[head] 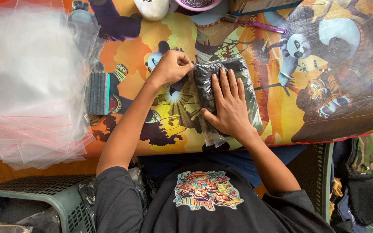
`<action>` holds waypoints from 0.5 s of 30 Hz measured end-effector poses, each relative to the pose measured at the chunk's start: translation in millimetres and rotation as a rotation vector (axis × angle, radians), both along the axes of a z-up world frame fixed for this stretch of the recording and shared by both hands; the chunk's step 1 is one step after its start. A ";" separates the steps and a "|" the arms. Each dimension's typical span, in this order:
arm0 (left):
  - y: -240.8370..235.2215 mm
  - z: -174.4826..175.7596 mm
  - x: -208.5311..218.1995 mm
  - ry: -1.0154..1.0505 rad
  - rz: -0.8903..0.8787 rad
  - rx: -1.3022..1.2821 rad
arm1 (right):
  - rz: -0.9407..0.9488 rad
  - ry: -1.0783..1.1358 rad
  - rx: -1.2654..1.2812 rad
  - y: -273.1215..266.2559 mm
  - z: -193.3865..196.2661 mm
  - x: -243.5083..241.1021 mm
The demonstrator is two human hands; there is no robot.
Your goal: The person places a camouflage-patterned bag into a clear plastic bag on their lap. They then seal the bag by pressing the zip-lock closure and smoothing out the plastic to remove air.
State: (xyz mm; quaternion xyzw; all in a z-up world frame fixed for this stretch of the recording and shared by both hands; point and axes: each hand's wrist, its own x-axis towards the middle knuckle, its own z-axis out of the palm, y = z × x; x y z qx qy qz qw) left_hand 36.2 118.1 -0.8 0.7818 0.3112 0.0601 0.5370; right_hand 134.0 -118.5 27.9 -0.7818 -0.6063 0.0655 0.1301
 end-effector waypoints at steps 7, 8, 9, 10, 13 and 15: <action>-9.4 -4.4 0.6 0.011 0.017 0.152 | 0.006 -0.020 -0.014 -1.1 -2.2 0.9; -8.9 3.2 -2.0 0.011 0.017 0.151 | 0.006 -0.019 -0.015 -0.5 -1.9 1.4; -8.9 10.5 -5.0 0.018 -0.007 0.148 | 0.009 -0.016 -0.014 -0.4 -1.8 1.2; -8.8 17.8 -8.1 0.026 -0.031 0.144 | 0.012 -0.013 -0.013 -0.4 -1.8 1.0; -7.6 28.9 -11.7 0.009 -0.063 0.104 | 0.010 -0.015 -0.013 -0.2 -2.9 1.2; -8.3 36.0 -14.0 0.014 -0.079 0.073 | 0.014 -0.018 -0.011 0.0 -2.7 0.8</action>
